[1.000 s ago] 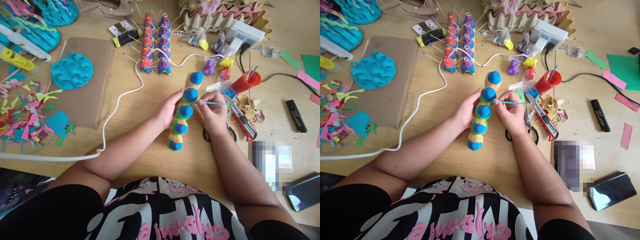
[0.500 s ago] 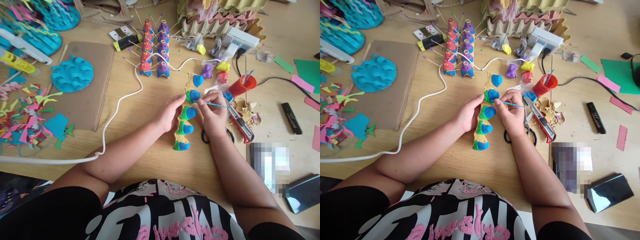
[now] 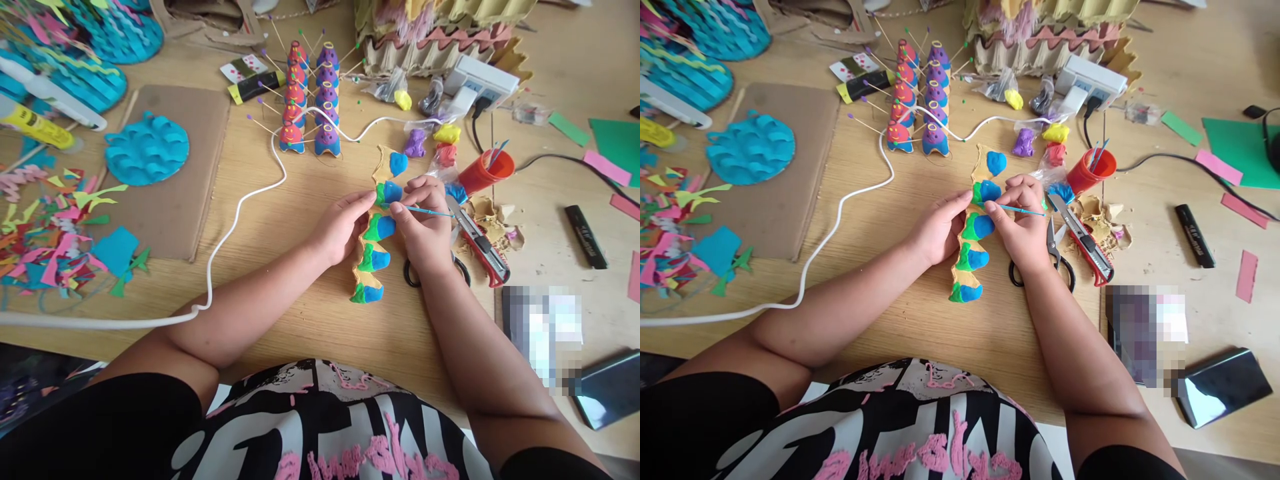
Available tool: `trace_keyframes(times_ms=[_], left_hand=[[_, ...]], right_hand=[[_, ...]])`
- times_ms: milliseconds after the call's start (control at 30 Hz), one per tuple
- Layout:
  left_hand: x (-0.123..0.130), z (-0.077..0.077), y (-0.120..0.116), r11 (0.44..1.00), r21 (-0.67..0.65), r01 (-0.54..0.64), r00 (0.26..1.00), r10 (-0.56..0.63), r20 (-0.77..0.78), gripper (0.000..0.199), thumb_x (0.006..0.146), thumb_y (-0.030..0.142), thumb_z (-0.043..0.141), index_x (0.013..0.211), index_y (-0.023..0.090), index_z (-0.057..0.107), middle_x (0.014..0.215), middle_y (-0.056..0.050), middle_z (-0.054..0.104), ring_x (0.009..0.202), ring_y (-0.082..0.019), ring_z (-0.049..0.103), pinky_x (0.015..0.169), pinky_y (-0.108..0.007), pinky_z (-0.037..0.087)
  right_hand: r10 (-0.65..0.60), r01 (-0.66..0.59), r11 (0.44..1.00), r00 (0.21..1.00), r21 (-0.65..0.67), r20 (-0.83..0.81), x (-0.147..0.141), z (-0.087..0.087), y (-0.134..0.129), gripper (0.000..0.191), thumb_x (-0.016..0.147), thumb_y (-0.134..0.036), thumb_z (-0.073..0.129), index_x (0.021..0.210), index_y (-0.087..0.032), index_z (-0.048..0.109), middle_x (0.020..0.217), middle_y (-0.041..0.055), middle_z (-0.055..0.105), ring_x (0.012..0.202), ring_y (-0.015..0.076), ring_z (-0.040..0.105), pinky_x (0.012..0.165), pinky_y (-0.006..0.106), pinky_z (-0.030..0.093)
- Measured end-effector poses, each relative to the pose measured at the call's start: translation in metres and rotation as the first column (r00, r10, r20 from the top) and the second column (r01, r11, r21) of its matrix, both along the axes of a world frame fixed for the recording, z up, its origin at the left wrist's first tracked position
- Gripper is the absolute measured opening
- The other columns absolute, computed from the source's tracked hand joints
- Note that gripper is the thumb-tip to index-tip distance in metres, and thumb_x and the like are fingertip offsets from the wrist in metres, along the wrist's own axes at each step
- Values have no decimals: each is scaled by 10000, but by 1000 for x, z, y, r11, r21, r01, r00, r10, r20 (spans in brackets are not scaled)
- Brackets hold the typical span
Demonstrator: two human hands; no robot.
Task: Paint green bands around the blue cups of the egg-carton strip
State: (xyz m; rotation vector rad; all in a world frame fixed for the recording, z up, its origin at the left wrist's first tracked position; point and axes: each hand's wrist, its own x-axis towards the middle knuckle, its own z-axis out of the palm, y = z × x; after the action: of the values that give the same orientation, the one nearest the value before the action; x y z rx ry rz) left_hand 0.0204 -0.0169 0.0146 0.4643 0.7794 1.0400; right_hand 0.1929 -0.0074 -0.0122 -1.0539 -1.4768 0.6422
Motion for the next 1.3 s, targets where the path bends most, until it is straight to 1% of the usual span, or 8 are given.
trace_keyframes(times_ms=[333, 533, 633, 733, 933, 1033, 1133, 1300], left_hand=[[0, 3, 1, 1000, -26, -14, 1000, 14, -11, 293, 849, 464, 931, 934, 220, 792, 897, -32, 817, 787, -179, 781, 739, -302, 600], [0, 4, -3, 1000, 0, 14, 999, -14, -43, 299, 840, 437, 943, 896, 194, 779, 785, 9, 766, 673, -119, 701, 662, -250, 544], [0, 4, -6, 998, 50, 26, 997, -22, -77, 283, 838, 412, 944, 890, 187, 782, 740, 29, 733, 644, -96, 661, 639, -227, 517], [-1, 3, -7, 997, 78, -14, 991, 24, -128, 271, 851, 414, 931, 883, 195, 776, 749, 38, 734, 655, -87, 654, 651, -215, 509], [-1, -3, -6, 990, 139, -28, 987, 50, -154, 265, 861, 434, 923, 875, 210, 780, 762, 38, 724, 680, -89, 648, 679, -215, 508], [0, -3, -6, 992, 123, -19, 986, 38, -162, 260, 857, 424, 930, 866, 210, 783, 724, 44, 681, 645, -85, 616, 653, -217, 493], [0, -1, -6, 995, 101, -20, 986, 37, -165, 248, 852, 405, 939, 848, 212, 783, 716, 44, 664, 636, -85, 606, 635, -217, 483], [1, 1, -5, 995, 95, -21, 989, 34, -141, 247, 855, 411, 940, 828, 217, 789, 667, 44, 616, 663, -97, 620, 654, -217, 493]], right_hand=[[-33, 39, 998, 991, 46, -127, -5, 1, 2, 410, 884, -631, 865, 882, -273, 665, 1117, 26, 626, 1131, 216, 659, 1116, 499, 580], [-20, -5, 998, 930, -67, -366, -4, 0, 6, 407, 880, -601, 874, 895, -287, 615, 928, -25, 621, 864, 145, 642, 866, 347, 595], [-45, 17, 997, 927, -77, -372, -1, -4, 8, 440, 889, -644, 851, 881, -286, 595, 805, -45, 564, 729, 134, 604, 751, 332, 573], [-104, 104, 994, 941, -15, -321, -1, -6, 8, 414, 921, -642, 827, 879, -287, 618, 746, -49, 529, 679, 136, 588, 720, 342, 572], [-154, 164, 986, 972, 43, -176, -8, 6, -3, 299, 1063, -610, 651, 1119, -342, 771, 819, -8, 642, 818, 200, 717, 820, 427, 643], [-186, 202, 973, 972, 110, -142, -10, 12, -10, 265, 1100, -554, 611, 1190, -373, 782, 967, 3, 757, 934, 216, 764, 883, 449, 646], [-158, 168, 975, 984, 144, -80, -11, 17, -15, 272, 1136, -518, 543, 1258, -410, 761, 1069, -8, 822, 1041, 227, 796, 1004, 493, 631], [-121, 116, 980, 992, 160, 20, -12, 24, -24, 288, 1161, -478, 482, 1285, -441, 739, 978, -17, 814, 1074, 238, 785, 1097, 521, 587]])
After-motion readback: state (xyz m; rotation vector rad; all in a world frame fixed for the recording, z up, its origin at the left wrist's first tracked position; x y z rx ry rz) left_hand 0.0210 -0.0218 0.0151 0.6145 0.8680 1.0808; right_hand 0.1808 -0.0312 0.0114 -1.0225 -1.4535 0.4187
